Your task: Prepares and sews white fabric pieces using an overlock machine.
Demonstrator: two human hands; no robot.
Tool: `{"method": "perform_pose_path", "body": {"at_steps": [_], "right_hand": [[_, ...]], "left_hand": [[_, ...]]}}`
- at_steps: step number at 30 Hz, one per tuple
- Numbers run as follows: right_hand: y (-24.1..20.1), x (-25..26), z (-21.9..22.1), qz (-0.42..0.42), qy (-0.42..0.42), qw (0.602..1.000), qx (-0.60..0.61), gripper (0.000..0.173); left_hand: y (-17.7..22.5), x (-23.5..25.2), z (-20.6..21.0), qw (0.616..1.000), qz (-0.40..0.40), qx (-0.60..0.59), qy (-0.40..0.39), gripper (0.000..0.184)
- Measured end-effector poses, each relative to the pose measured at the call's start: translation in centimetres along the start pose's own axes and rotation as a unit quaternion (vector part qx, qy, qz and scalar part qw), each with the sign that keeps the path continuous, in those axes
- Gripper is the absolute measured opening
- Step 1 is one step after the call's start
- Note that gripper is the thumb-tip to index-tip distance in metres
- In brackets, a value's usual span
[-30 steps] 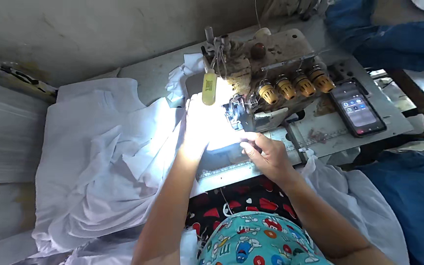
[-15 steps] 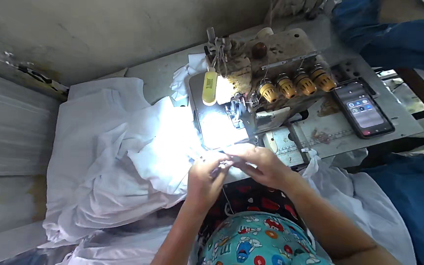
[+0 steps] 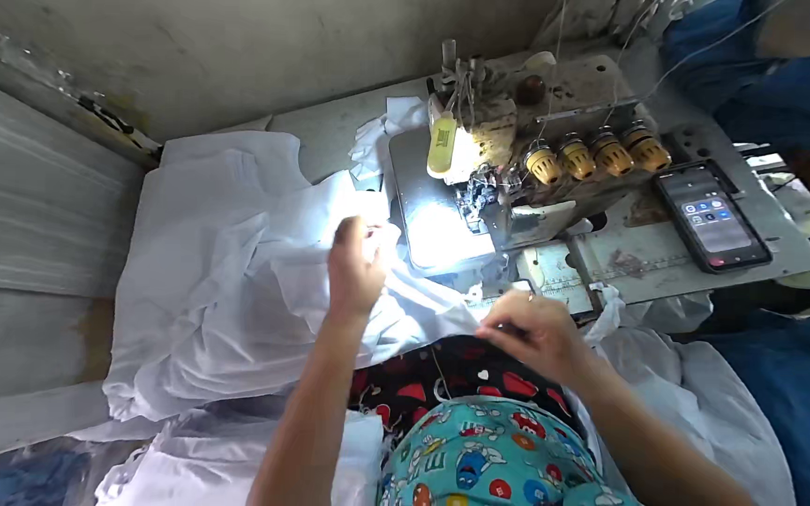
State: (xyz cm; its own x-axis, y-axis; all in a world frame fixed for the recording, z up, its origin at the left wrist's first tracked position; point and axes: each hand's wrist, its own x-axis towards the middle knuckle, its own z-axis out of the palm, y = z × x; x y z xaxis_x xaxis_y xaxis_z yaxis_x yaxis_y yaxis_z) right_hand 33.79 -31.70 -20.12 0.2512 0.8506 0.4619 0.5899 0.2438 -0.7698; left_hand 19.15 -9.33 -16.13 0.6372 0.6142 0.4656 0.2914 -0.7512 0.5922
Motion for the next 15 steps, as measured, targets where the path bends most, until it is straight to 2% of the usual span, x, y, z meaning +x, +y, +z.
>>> {"method": "perform_pose_path", "body": {"at_steps": [2, 5, 7, 8, 10, 12, 14, 15], "right_hand": [[-0.8, -0.6, 1.6, -0.022, -0.038, 0.999, 0.009, 0.023], [-1.3, -0.7, 2.9, -0.053, -0.064, 0.997, 0.000, 0.023], [-1.7, -0.5, 2.4, -0.062, -0.065, 0.996, -0.021, 0.025], [-1.8, -0.4, 1.9, -0.060, -0.065, 0.995, -0.037, 0.025], [-1.9, -0.2, 0.6, -0.045, -0.066, 0.995, -0.060, 0.025], [-2.3, 0.4, -0.9, -0.006, -0.075, 0.996, -0.051, 0.024], [-3.4, 2.1, -2.6, 0.046, -0.064, 0.996, 0.030, 0.025], [-4.3, 3.6, -3.8, 0.069, -0.052, 0.992, 0.089, 0.020]], "left_hand": [[-1.9, 1.9, -0.2, 0.998, -0.048, 0.031, -0.040, 0.018], [-3.1, 2.8, 1.3, 0.958, -0.151, 0.091, -0.225, 0.029], [-4.3, 2.2, 1.9, 0.924, -0.144, 0.128, -0.330, 0.040], [-4.5, 1.8, 1.6, 0.917, -0.131, 0.138, -0.350, 0.035], [-4.3, 1.9, -0.5, 0.928, -0.113, 0.124, -0.334, 0.024], [-3.1, 3.2, -4.8, 0.958, -0.106, 0.075, -0.257, 0.023], [-1.5, 5.3, -10.5, 0.980, -0.104, 0.030, -0.165, 0.027], [-0.8, 6.2, -14.2, 0.988, -0.076, 0.010, -0.137, 0.027]]}}
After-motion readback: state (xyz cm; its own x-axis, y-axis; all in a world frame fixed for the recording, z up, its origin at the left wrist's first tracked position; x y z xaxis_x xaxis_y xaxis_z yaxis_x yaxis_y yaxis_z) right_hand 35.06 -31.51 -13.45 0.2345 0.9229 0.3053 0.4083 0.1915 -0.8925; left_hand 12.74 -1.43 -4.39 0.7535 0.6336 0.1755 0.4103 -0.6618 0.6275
